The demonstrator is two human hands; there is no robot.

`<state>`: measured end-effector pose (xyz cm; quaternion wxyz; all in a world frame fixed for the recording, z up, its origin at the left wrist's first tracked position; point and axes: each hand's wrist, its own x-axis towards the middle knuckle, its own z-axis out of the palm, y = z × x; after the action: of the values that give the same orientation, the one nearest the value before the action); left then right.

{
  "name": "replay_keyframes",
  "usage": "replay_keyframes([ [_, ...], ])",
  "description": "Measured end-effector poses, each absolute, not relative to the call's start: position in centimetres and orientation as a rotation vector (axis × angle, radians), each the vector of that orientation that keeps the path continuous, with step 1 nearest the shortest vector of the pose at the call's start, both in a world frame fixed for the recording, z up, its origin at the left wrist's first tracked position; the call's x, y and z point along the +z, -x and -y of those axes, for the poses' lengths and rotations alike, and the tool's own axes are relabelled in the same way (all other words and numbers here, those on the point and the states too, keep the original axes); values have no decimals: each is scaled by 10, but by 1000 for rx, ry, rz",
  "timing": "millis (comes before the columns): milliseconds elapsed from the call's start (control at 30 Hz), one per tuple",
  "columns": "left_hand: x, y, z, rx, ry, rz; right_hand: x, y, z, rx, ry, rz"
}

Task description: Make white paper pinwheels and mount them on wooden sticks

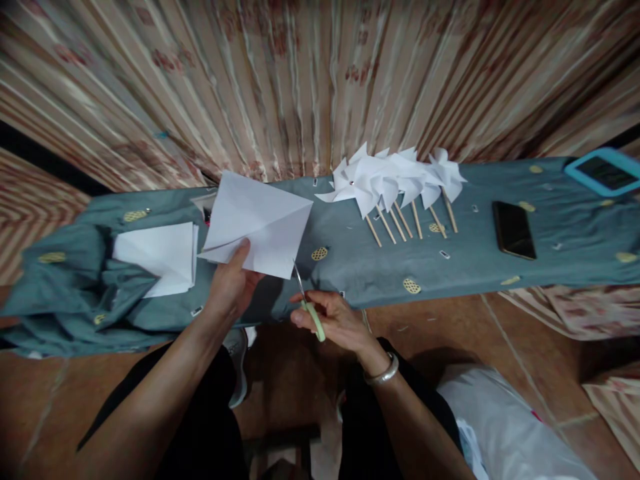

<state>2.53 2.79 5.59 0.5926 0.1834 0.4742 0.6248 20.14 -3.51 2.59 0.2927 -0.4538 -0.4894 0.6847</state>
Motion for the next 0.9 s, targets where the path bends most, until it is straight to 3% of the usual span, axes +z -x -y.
replay_keyframes([
  [900, 56, -31, -21, 1384, -422, -1159, 30, -195, 34, 1891, 1189, 1285],
])
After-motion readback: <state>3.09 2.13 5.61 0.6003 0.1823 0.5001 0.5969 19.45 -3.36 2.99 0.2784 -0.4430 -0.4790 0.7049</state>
